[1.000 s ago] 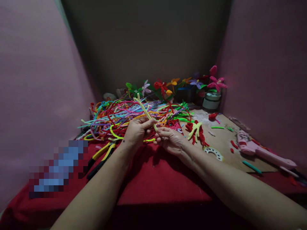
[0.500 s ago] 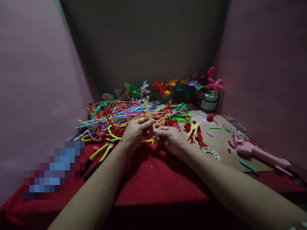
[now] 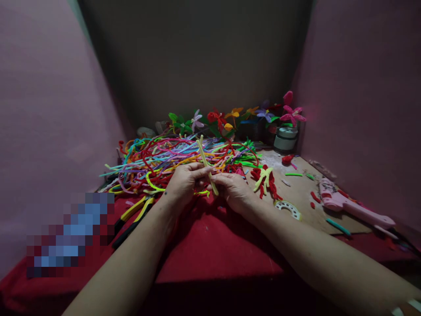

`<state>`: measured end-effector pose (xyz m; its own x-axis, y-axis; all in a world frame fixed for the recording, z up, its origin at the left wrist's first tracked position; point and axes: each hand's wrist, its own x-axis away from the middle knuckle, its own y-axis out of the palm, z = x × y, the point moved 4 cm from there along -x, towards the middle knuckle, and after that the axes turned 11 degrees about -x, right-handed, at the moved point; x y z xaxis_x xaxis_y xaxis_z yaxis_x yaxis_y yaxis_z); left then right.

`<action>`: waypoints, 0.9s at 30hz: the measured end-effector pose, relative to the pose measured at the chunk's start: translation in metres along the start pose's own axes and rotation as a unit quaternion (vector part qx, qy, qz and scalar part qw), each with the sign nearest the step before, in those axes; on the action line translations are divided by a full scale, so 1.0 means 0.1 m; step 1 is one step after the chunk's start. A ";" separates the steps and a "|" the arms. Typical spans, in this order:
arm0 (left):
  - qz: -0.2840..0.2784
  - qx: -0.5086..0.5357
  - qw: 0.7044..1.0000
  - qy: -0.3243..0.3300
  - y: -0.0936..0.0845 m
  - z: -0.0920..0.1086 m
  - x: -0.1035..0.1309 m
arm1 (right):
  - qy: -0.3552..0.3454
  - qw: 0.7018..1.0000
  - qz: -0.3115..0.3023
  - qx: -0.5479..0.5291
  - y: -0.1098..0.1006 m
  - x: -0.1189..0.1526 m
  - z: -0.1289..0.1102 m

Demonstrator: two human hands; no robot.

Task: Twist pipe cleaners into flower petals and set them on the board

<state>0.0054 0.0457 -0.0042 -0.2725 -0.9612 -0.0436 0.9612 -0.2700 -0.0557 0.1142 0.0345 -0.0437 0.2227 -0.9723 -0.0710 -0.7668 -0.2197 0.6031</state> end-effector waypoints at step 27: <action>0.062 -0.382 0.890 0.242 -0.06 0.21 0.04 | -0.033 0.999 0.003 -0.014 0.00 -0.04 -0.08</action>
<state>-0.0004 0.0424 0.0166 -0.3309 -0.7939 -0.5102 0.7258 0.1314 -0.6752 0.1186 0.0387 -0.0372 0.1779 -0.9767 -0.1196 -0.7506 -0.2133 0.6254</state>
